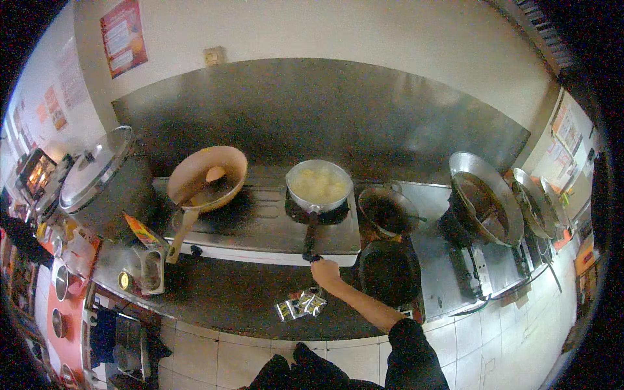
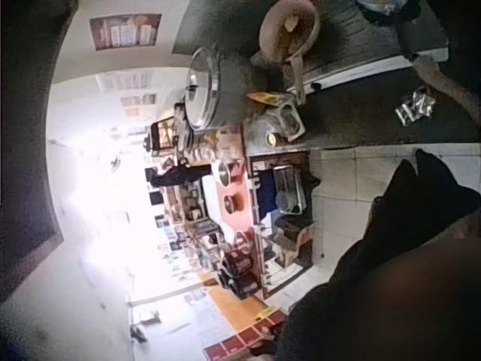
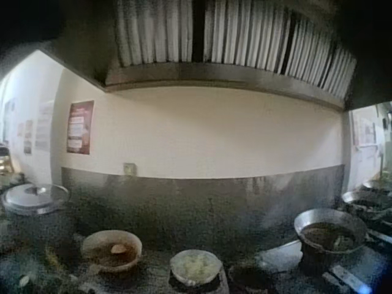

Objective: The person packs multiple small food boxes into a large plastic bag, ties the bag, and places it on a counter. Then the person moves to a kitchen area, opens seasoning packets, adds them to a bowl, and transfers cooked noodles from a pot into the bowl.

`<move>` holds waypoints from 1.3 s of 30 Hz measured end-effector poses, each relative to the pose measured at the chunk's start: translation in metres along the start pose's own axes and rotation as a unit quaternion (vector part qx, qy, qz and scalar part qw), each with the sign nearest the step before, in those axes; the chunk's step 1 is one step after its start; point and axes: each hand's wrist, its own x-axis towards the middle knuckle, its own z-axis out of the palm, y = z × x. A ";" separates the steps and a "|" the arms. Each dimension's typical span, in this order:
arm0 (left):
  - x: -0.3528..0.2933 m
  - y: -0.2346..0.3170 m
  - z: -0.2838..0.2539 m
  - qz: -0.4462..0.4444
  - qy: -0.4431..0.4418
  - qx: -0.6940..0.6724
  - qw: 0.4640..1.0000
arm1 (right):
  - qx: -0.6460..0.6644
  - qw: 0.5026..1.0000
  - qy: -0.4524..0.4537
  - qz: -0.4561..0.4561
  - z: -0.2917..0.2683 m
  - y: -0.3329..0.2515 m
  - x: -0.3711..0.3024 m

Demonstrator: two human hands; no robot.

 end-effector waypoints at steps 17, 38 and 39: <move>-0.073 -0.041 0.023 -0.059 0.086 -0.097 0.990 | 0.384 0.663 -0.613 -0.194 0.021 -0.050 -0.110; -0.466 -0.435 0.225 -0.284 0.448 -0.450 0.718 | 0.320 0.432 -0.775 -0.334 0.399 -0.412 -0.491; -0.488 -0.447 0.234 -0.300 0.458 -0.469 0.693 | 0.221 0.512 -0.763 -0.328 0.426 -0.411 -0.482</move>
